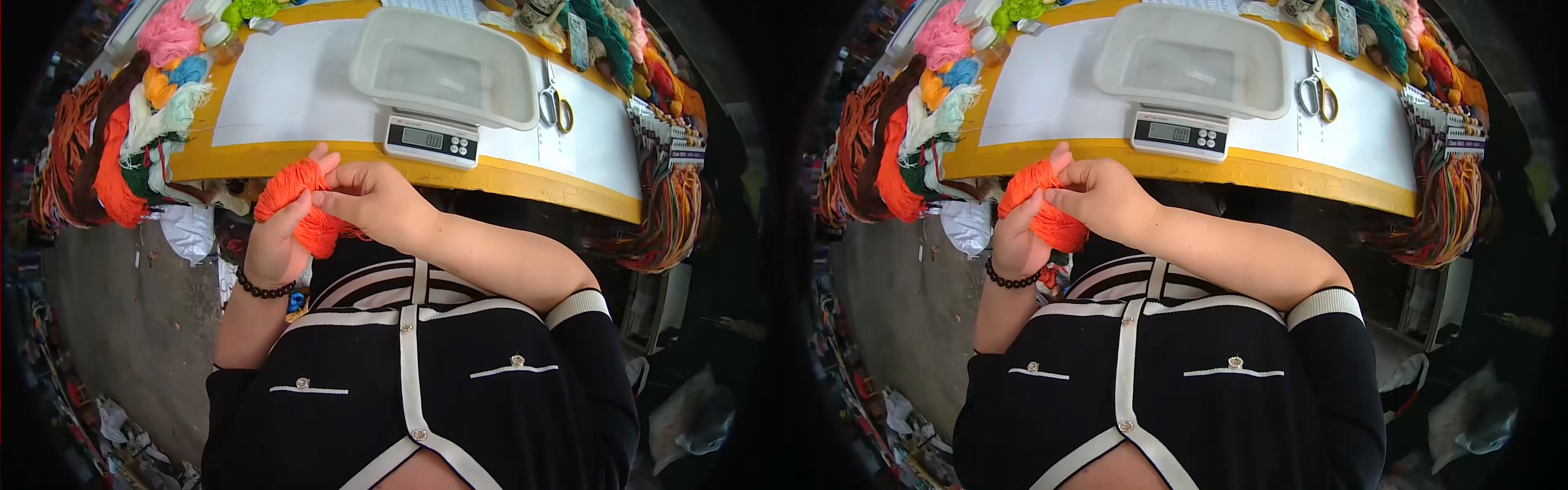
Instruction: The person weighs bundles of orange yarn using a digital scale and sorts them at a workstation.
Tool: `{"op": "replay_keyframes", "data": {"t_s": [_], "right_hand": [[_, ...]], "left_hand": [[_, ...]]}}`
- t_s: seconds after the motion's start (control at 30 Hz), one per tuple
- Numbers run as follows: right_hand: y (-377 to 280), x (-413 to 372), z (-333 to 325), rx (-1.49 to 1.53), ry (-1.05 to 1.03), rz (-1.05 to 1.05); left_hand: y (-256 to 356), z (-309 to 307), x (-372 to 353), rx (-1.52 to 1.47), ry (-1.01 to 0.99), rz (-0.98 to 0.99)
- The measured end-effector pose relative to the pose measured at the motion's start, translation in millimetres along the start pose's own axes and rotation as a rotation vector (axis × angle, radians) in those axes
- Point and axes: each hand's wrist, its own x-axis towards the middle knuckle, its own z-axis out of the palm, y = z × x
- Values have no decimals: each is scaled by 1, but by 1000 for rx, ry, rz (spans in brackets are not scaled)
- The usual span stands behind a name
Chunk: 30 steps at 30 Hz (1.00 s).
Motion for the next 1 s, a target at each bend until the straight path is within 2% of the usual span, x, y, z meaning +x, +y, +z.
{"op": "replay_keyframes", "data": {"t_s": [0.03,0.1,0.17,0.23,0.37,0.43,0.47,0.5,0.53,0.57,0.6,0.67,0.7,0.73,0.77,0.83,0.87,0.9,0.93,0.97,1.0], "right_hand": [[0,2,0,-48,-6,-10],[4,5,1,-94,-11,-13],[10,6,3,54,56,-180],[5,3,3,156,75,-119],[3,2,0,331,119,-52],[5,3,1,318,126,-49],[5,3,0,307,133,-52],[8,4,0,305,133,-51],[12,5,-1,373,154,-48],[13,6,-2,441,176,-46],[12,7,-5,439,177,-50],[6,8,-13,750,160,-1],[6,7,-20,749,161,-2],[7,3,-32,802,-1,24],[7,-4,-42,849,-165,50],[-3,-36,-57,318,-136,206],[-14,-55,-63,-133,-41,350],[-3,-71,-78,-325,-11,254],[0,-89,-99,-796,21,67],[-8,-106,-119,-850,35,321],[-10,-126,-137,-807,97,367]], "left_hand": [[1,1,1,98,23,29],[-1,-2,1,86,69,23],[-3,-7,1,75,112,16],[-5,-13,1,-163,163,29],[-2,-7,5,-160,223,16],[-8,-9,4,96,221,104],[-10,-9,4,94,222,105],[-11,-9,4,230,252,144],[-12,-9,5,367,281,183],[-11,-7,5,366,278,185],[-11,-3,5,264,235,207],[-9,-4,3,160,189,229],[-5,-12,1,-51,195,82],[0,-21,-2,-261,199,-66],[7,-30,-4,-261,196,-65],[28,-55,-10,-569,-1,73],[43,-75,-12,-663,29,116],[59,-101,-15,-758,60,161],[74,-132,-20,-877,114,169],[88,-167,-26,-994,168,177],[97,-207,-35,-676,318,254]]}}
